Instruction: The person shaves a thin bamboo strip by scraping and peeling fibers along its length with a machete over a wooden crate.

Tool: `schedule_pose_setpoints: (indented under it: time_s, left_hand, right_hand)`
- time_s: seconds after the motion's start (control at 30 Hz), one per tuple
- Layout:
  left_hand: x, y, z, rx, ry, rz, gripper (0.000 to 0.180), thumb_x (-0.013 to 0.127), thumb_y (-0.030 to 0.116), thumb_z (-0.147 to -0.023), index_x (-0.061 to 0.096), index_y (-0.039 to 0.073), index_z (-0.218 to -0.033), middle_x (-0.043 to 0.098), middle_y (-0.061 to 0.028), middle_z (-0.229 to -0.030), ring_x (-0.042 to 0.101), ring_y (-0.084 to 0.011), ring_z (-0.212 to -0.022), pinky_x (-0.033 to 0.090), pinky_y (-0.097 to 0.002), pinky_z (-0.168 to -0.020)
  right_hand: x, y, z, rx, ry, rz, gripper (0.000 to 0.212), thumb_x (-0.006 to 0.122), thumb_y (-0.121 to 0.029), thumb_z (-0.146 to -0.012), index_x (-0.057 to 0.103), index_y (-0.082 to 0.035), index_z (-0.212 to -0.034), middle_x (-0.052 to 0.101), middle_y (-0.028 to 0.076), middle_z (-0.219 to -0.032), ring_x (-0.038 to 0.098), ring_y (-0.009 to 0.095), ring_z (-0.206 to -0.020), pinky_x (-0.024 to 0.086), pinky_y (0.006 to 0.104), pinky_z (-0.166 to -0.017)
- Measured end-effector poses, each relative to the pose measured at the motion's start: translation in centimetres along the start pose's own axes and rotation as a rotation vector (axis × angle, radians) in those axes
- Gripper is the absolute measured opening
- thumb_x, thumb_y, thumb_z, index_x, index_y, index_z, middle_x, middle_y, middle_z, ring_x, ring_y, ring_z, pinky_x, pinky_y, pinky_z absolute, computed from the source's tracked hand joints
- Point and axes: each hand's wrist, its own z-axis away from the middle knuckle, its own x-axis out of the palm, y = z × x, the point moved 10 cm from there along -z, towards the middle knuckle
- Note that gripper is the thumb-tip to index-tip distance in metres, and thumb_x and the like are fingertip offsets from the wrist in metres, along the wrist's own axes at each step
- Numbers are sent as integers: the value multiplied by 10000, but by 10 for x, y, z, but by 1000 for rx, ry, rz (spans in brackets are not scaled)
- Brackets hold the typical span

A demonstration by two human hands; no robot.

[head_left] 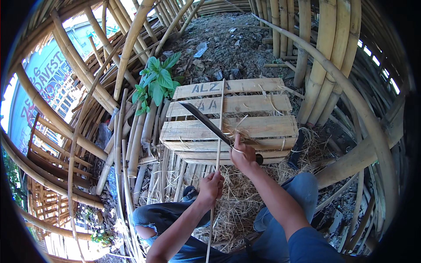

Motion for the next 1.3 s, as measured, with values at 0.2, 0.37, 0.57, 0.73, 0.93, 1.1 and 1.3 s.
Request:
schedule_pose_setpoints:
  time_s: [0.2, 0.37, 0.57, 0.73, 0.93, 1.1, 1.3]
  left_hand:
    - [-4, 6, 1, -7, -5, -44, 286, 401, 322, -981, 477, 79, -850, 280, 67, -520, 222, -44, -369, 167, -224, -340]
    - [-18, 31, 2, -22, 37, -253, 279, 411, 320, -978, 468, 78, -854, 273, 74, -518, 220, -39, -379, 154, -222, -344]
    - [-24, 37, 7, -24, -18, -275, 289, 405, 321, -981, 479, 75, -848, 284, 76, -521, 224, -38, -393, 156, -219, -356]
    - [-21, 21, 8, -38, -39, -176, 303, 397, 329, -983, 478, 69, -848, 275, 71, -520, 218, -45, -393, 159, -226, -359]
    - [-20, -2, 23, -37, 0, -154, 293, 398, 312, -985, 490, 71, -846, 309, 54, -543, 262, -51, -414, 192, -221, -369]
    - [-26, -6, 44, -37, 17, -129, 277, 402, 304, -985, 504, 72, -875, 327, 54, -567, 264, -46, -415, 194, -214, -373]
    - [-28, -20, 67, -54, 30, -73, 263, 414, 280, -984, 507, 66, -864, 315, 56, -559, 260, -40, -407, 187, -209, -366]
  right_hand:
    - [2, 2, -3, 18, -15, -17, 440, 607, -232, -810, 364, -15, -1105, 609, 171, -605, 623, 372, -582, 496, 470, -533]
    - [-2, 0, -3, 27, -29, -46, 452, 566, -230, -832, 333, -16, -1155, 628, 206, -647, 637, 392, -633, 515, 478, -589]
    - [2, 2, -3, 59, -73, -51, 463, 581, -248, -832, 341, -12, -1149, 628, 191, -644, 635, 384, -618, 509, 480, -582]
    - [2, 1, 0, 14, 27, -9, 448, 620, -208, -796, 369, -7, -1107, 609, 170, -598, 622, 373, -575, 493, 466, -528]
    - [4, 3, 1, 48, 8, 7, 438, 623, -212, -801, 378, -4, -1098, 610, 162, -599, 617, 364, -556, 496, 458, -518]
    - [10, 3, 0, 52, -103, -18, 486, 540, -237, -842, 331, -4, -1214, 641, 217, -699, 644, 385, -639, 516, 487, -587]
    - [14, 8, -2, 98, -136, -52, 489, 554, -239, -835, 343, 3, -1204, 635, 214, -671, 646, 375, -634, 515, 481, -571]
